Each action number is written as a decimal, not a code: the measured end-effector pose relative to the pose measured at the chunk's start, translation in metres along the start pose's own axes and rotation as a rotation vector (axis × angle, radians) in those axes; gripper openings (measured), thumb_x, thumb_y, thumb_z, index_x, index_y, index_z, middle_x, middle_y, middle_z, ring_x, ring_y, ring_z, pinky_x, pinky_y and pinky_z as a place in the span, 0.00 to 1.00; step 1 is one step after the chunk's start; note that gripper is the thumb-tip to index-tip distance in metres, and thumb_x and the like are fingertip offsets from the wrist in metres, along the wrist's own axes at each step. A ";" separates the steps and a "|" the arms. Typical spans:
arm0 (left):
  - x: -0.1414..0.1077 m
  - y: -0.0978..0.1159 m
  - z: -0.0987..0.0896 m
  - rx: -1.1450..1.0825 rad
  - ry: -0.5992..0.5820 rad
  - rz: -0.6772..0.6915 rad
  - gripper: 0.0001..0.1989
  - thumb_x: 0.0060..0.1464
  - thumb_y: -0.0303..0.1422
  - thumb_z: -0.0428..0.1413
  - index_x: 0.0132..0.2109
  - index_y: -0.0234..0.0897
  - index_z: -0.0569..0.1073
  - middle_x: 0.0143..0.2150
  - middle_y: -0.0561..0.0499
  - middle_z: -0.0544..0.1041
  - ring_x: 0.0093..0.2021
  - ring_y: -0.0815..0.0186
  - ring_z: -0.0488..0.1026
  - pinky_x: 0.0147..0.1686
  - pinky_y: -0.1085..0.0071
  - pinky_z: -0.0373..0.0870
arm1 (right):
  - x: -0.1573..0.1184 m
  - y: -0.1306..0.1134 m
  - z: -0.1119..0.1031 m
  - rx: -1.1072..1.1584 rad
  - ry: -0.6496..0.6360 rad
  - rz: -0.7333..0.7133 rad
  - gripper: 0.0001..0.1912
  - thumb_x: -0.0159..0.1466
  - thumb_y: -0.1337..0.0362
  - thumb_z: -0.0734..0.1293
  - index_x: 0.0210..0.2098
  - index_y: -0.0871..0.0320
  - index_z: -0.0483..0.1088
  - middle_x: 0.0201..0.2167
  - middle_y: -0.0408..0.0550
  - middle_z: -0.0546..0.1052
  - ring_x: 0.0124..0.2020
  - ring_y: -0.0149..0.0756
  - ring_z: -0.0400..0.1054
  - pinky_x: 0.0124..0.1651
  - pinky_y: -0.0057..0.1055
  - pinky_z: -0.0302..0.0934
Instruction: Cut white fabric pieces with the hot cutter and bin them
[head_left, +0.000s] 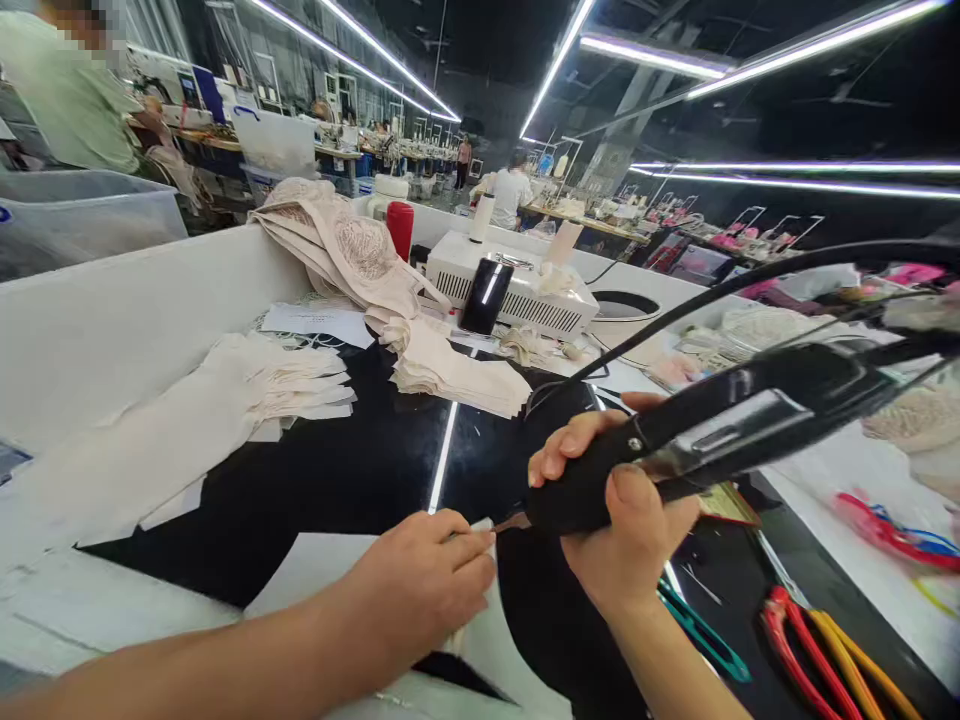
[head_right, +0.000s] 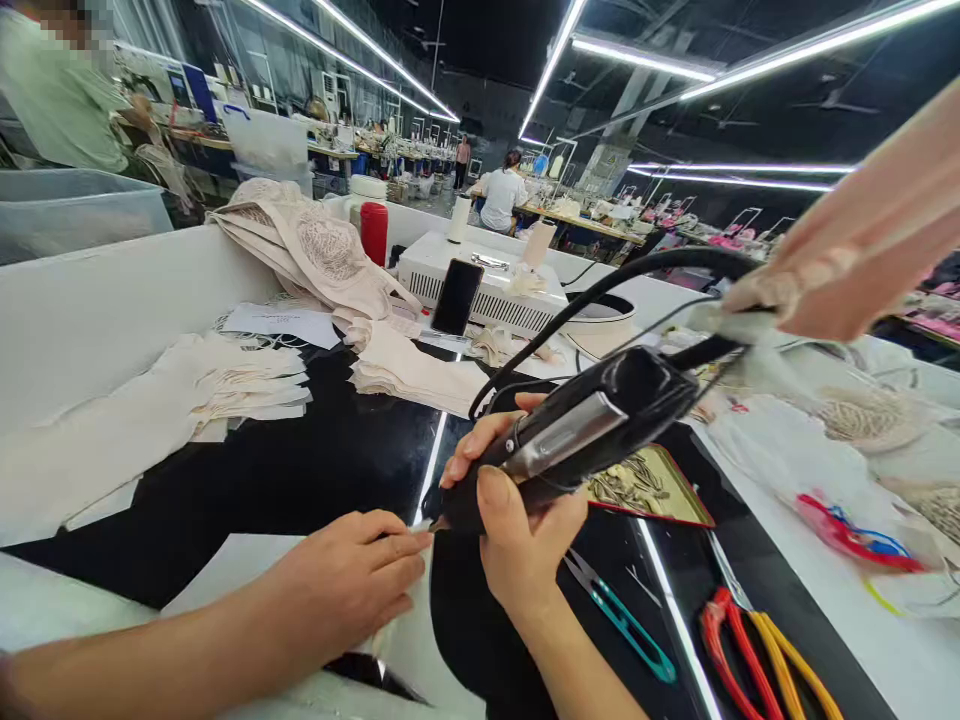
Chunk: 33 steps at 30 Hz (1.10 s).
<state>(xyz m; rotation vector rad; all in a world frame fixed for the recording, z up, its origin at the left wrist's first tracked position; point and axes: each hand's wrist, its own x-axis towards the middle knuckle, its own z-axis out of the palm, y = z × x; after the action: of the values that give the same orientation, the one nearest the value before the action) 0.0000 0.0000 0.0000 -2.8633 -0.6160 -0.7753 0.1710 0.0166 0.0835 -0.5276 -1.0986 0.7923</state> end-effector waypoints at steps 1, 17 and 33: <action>0.001 -0.005 -0.003 0.007 -0.017 -0.030 0.03 0.67 0.29 0.60 0.44 0.36 0.73 0.51 0.51 0.82 0.46 0.61 0.76 0.41 0.64 0.72 | 0.000 -0.005 -0.003 -0.069 -0.003 -0.009 0.20 0.63 0.58 0.77 0.52 0.48 0.72 0.32 0.37 0.77 0.28 0.31 0.72 0.31 0.30 0.72; 0.007 -0.013 -0.038 -0.132 -0.072 -0.027 0.10 0.69 0.20 0.50 0.40 0.35 0.72 0.37 0.51 0.76 0.37 0.63 0.71 0.38 0.65 0.69 | -0.029 -0.040 -0.023 -0.107 0.038 0.033 0.20 0.62 0.55 0.77 0.51 0.50 0.72 0.31 0.39 0.75 0.26 0.31 0.71 0.26 0.30 0.71; 0.029 0.032 -0.008 0.008 0.102 0.112 0.12 0.64 0.19 0.55 0.31 0.34 0.71 0.27 0.53 0.66 0.28 0.64 0.63 0.27 0.65 0.59 | -0.035 -0.033 -0.032 -0.055 0.008 0.033 0.19 0.65 0.57 0.76 0.53 0.47 0.70 0.33 0.39 0.76 0.28 0.30 0.73 0.30 0.29 0.71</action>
<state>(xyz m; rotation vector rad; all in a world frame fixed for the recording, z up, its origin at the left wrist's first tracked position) 0.0318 -0.0205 0.0215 -2.8011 -0.4416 -0.8920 0.2018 -0.0313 0.0747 -0.5957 -1.1094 0.7900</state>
